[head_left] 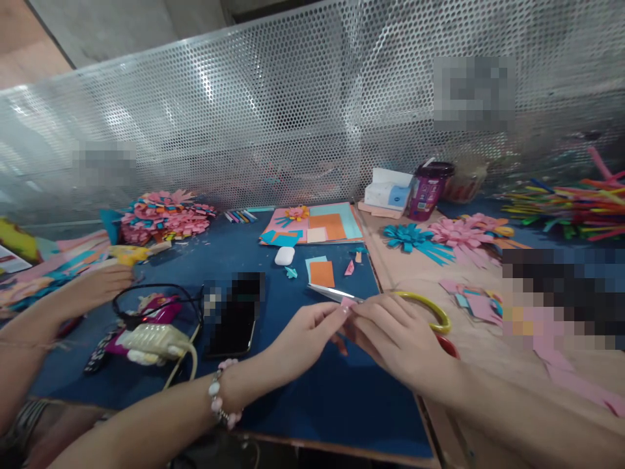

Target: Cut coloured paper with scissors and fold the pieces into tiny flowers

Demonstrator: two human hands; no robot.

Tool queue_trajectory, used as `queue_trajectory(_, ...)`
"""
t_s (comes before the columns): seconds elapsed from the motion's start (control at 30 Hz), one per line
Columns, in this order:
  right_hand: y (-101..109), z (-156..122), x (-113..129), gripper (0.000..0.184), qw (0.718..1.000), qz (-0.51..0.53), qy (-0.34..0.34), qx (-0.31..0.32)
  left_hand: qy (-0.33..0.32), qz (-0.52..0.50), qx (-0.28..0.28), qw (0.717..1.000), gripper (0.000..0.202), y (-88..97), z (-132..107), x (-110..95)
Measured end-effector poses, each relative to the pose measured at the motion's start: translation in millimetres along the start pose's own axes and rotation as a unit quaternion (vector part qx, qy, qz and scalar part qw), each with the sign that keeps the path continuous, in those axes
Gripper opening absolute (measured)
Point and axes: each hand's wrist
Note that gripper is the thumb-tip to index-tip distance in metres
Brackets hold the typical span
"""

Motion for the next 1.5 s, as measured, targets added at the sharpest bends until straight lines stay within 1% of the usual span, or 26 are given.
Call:
queue_trajectory(0.07, -0.7, -0.7, 3.2, 0.018, 1.0, -0.005, -0.011, -0.009, -0.01, 0.007, -0.015, 1.0, 0.041, 2.0, 1.0, 1.7)
queue_trajectory(0.1, -0.9, -0.3, 4.3, 0.02, 0.999, 0.012, -0.025, -0.016, -0.015, 0.014, -0.023, 1.0, 0.041, 3.6, 1.8, 2.6)
queue_trajectory(0.17, -0.6, 1.9, 4.2, 0.021, 0.993, 0.088, -0.067, -0.031, -0.023, 0.033, -0.039, 0.998, 0.04, 7.3, 3.8, 3.9)
queue_trajectory(0.2, -0.1, 3.4, 2.7, 0.019, 0.985, 0.138, -0.092, -0.036, -0.022, 0.043, -0.043, 0.998, 0.039, 8.9, 4.9, 4.3)
queue_trajectory(0.3, 0.6, 7.2, -7.5, 0.014, 0.952, 0.256, -0.163, -0.032, -0.005, 0.071, -0.042, 0.997, 0.038, 11.9, 7.2, 5.0)
queue_trajectory(0.37, -0.4, 8.1, -16.3, 0.015, 0.931, 0.305, -0.199, -0.002, 0.007, 0.083, -0.031, 0.996, 0.036, 12.4, 7.6, 5.4)
queue_trajectory(0.43, -2.1, 7.9, -23.7, 0.017, 0.909, 0.355, -0.212, 0.05, 0.02, 0.095, -0.015, 0.995, 0.035, 12.6, 7.3, 6.0)
queue_trajectory(0.5, -3.4, 7.6, -28.6, 0.019, 0.888, 0.397, -0.207, 0.104, 0.03, 0.107, -0.002, 0.994, 0.035, 13.2, 6.7, 7.0)
queue_trajectory(0.6, -2.9, 8.1, -32.7, 0.025, 0.868, 0.431, -0.191, 0.154, 0.043, 0.117, 0.022, 0.992, 0.034, 15.3, 6.2, 9.3)
queue_trajectory(0.7, 0.1, 9.7, -35.6, 0.023, 0.864, 0.432, -0.181, 0.183, 0.053, 0.117, 0.048, 0.991, 0.033, 17.4, 6.4, 11.0)
queue_trajectory(0.8, 4.4, 11.5, -36.8, 0.021, 0.862, 0.419, -0.185, 0.217, 0.057, 0.116, 0.061, 0.99, 0.035, 18.1, 7.0, 10.8)
queue_trajectory(0.93, 11.3, 13.6, -35.2, 0.022, 0.847, 0.43, -0.207, 0.234, 0.05, 0.111, 0.059, 0.991, 0.035, 16.7, 7.1, 8.6)
queue_trajectory(1.03, 16.9, 15.2, -34.5, 0.023, 0.843, 0.417, -0.224, 0.256, 0.047, 0.119, 0.058, 0.99, 0.035, 15.3, 6.2, 6.9)
queue_trajectory(1.17, 21.3, 18.3, -36.4, 0.023, 0.834, 0.426, -0.194, 0.291, 0.049, 0.128, 0.066, 0.988, 0.034, 13.7, 3.9, 5.4)
queue_trajectory(1.23, 22.0, 19.6, -37.8, 0.024, 0.837, 0.409, -0.186, 0.313, 0.049, 0.121, 0.068, 0.989, 0.033, 13.4, 3.1, 6.0)
queue_trajectory(1.37, 21.4, 18.0, -40.2, 0.022, 0.839, 0.358, -0.197, 0.36, 0.044, 0.106, 0.076, 0.99, 0.033, 14.4, 2.8, 11.5)
queue_trajectory(1.43, 20.5, 15.7, -41.1, 0.02, 0.841, 0.349, -0.193, 0.365, 0.039, 0.11, 0.079, 0.99, 0.033, 14.9, 2.8, 14.5)
queue_trajectory(1.5, 19.7, 14.3, -41.1, 0.02, 0.851, 0.34, -0.186, 0.354, 0.039, 0.118, 0.081, 0.989, 0.032, 14.9, 2.7, 16.0)
Point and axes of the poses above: each hand's wrist, its own z-axis towards the middle knuckle, its own y-axis out of the back of the hand, x = y × z, and after that the axes turned 13 degrees about x, right-handed
